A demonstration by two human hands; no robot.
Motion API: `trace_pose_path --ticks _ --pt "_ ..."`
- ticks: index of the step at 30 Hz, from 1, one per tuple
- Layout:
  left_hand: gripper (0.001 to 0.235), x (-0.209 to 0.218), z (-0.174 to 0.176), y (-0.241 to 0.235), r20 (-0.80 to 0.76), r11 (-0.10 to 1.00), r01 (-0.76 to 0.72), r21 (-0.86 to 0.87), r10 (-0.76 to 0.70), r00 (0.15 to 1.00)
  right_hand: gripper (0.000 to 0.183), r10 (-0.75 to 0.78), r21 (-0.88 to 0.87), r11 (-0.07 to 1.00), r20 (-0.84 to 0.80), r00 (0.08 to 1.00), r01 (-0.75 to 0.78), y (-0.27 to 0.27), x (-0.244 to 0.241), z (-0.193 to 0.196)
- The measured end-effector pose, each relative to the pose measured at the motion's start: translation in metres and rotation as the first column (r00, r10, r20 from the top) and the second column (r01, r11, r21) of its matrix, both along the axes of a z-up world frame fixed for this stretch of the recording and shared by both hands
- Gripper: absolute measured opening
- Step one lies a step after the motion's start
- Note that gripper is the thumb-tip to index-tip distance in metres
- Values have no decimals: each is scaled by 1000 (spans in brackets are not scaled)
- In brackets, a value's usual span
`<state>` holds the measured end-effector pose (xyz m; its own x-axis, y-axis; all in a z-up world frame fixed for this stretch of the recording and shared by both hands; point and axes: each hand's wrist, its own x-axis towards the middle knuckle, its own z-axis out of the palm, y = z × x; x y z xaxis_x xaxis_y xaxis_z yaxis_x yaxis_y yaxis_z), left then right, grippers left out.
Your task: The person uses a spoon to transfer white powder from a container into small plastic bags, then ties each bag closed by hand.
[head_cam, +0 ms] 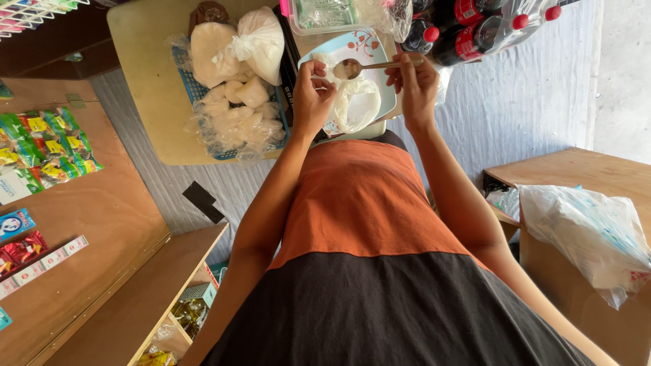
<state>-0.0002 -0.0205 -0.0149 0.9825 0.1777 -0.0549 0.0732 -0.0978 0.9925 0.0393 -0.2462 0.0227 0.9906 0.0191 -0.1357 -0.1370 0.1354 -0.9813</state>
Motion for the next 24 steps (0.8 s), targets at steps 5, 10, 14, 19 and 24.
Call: trace_pose_path --ticks 5,10,14,19,24 --pt "45 1 6 -1 -5 1000 -1 -5 1 1000 17 297 -383 900 194 935 -206 23 0 45" --pt "46 0 13 5 -3 999 4 -54 -4 1000 12 533 -617 759 404 743 -209 22 -10 66" --pt "49 0 11 12 -27 987 10 -161 -14 1000 16 215 -311 944 326 920 -111 1 -23 39" --pt "48 5 8 27 15 890 35 -455 -32 999 22 -142 7 990 47 989 142 -44 -36 -1" --pt "44 12 49 41 32 865 104 -491 -101 994 21 -20 -67 998 -167 986 9 -49 -46 -31"
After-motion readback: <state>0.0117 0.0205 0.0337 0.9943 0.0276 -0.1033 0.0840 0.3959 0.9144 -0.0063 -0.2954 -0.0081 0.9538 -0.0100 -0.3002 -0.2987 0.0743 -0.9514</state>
